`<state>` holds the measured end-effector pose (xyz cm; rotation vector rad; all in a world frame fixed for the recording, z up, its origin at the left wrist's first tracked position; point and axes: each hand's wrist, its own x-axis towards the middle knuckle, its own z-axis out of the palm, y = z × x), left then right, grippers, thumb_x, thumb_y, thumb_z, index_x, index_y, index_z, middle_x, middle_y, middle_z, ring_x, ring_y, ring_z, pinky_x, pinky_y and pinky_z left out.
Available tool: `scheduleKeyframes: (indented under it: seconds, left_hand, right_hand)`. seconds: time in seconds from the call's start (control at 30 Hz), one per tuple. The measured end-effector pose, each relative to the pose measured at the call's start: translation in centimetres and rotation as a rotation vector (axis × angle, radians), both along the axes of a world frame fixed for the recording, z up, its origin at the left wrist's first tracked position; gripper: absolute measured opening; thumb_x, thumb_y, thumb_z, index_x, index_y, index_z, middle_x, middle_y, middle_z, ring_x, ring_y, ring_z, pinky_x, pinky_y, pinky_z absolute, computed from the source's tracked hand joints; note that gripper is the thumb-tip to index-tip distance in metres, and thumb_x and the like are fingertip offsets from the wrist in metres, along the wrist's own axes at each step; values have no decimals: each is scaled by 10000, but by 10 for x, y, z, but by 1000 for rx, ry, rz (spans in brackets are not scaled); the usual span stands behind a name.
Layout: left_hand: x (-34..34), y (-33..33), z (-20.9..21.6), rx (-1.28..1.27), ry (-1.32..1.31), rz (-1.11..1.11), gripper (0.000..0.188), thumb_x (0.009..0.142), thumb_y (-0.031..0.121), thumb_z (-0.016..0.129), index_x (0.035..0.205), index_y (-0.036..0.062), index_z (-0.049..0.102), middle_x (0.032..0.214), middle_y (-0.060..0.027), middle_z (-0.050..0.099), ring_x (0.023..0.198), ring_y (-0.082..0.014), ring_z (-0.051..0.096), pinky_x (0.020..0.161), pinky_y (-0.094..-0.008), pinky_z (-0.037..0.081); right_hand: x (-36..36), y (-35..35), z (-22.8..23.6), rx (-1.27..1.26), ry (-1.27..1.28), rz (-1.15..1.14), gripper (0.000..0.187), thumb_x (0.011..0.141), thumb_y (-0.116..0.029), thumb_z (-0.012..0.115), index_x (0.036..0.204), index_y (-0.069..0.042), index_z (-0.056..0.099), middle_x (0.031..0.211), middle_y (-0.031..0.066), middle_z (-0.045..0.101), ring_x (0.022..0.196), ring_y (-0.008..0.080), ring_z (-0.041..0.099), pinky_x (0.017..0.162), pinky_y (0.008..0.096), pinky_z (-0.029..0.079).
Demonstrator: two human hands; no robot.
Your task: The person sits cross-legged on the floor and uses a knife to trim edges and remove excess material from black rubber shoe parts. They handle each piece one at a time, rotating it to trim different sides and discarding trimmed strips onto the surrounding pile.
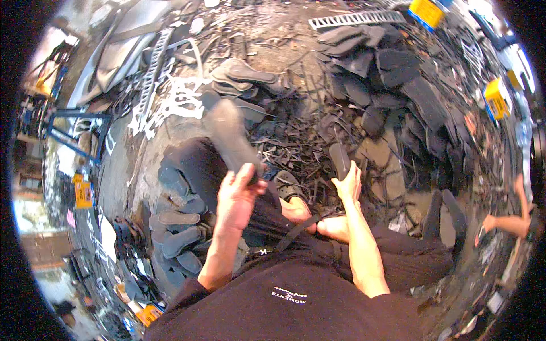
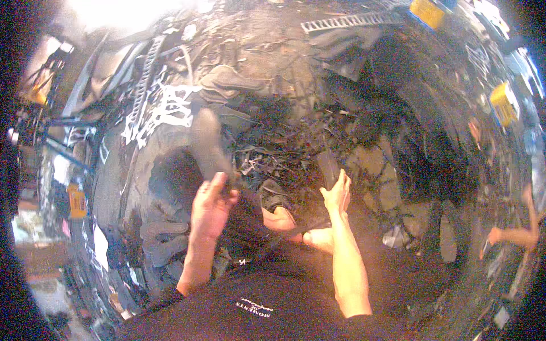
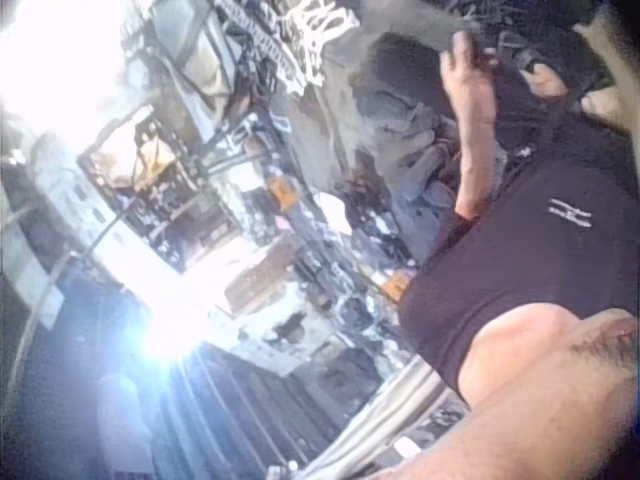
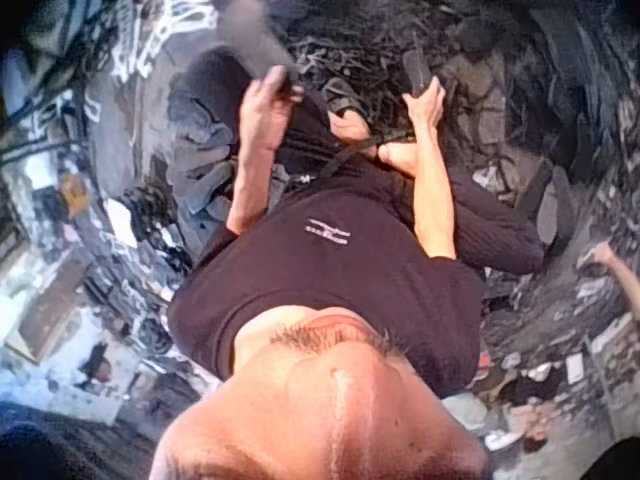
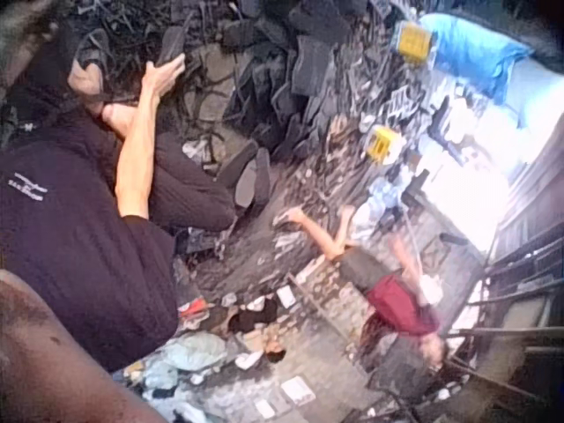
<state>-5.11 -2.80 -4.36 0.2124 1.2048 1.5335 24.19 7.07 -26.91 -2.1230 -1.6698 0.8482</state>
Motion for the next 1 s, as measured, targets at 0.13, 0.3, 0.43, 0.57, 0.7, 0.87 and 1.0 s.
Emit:
scheduleKeyframes:
  seconds: [0.13, 0.3, 0.43, 0.57, 0.7, 0.87, 1.0]
  left_hand:
    - [27, 3, -33, -53, -234, -250, 252, 1061, 261, 695, 1155, 28, 717, 1065, -89, 763, 826, -207, 713, 725, -337, 578]
    - [21, 22, -10, 95, -240, -167, 279, 1086, 285, 659, 1229, 48, 690, 1088, -68, 759, 884, -186, 709, 749, -334, 585]
    - [-61, 30, 18, 326, 98, 259, 207, 1073, 248, 682, 1172, 67, 677, 1082, -95, 765, 813, -192, 711, 724, -333, 594]
    - [-185, -5, -55, 106, 364, 816, 257, 1028, 248, 757, 1169, 45, 684, 1043, -104, 765, 705, -179, 695, 644, -299, 581]
    - [-303, -79, -182, -315, 75, 933, 551, 961, 340, 830, 1294, -52, 631, 1227, -187, 708, 782, -307, 752, 697, -367, 643]
    - [-158, 9, -99, -234, 1309, 914, 464, 988, 254, 759, 1315, -48, 629, 1077, -108, 679, 926, -217, 627, 913, -373, 528]
    - [-33, 36, 7, 187, 1292, 274, 205, 1033, 83, 670, 1216, -5, 697, 1216, -136, 716, 1064, -187, 702, 960, -351, 570]
  right_hand:
    - [-1, 4, -12, 71, -29, -24, 940, 778, -173, 865, 1581, -33, 398, 1461, 245, 530, 1328, 455, 575, 1114, 507, 512]
    - [24, 13, -24, 69, -110, -23, 676, 782, -212, 841, 1384, -7, 614, 1278, 236, 628, 1203, 439, 630, 1045, 508, 529]
    - [57, 32, -43, 15, -25, -77, 459, 831, -201, 806, 1241, -26, 698, 1110, 230, 713, 997, 405, 733, 904, 511, 585]
    - [23, 38, 27, -116, 219, -138, 335, 910, -141, 777, 1212, -31, 685, 953, 162, 757, 616, 246, 728, 447, 365, 599]
    - [-14, 40, 80, 27, 412, -95, 290, 947, -159, 812, 1158, -20, 669, 752, 61, 664, 455, 123, 554, 398, 321, 484]
    - [14, 36, 130, -22, 716, -220, 382, 956, -267, 836, 1168, 3, 668, 841, 36, 678, 488, 100, 554, 425, 294, 496]
    - [-22, 23, 181, -136, 924, -197, 440, 938, -290, 864, 1204, -6, 659, 871, 19, 682, 522, 83, 564, 453, 278, 507]
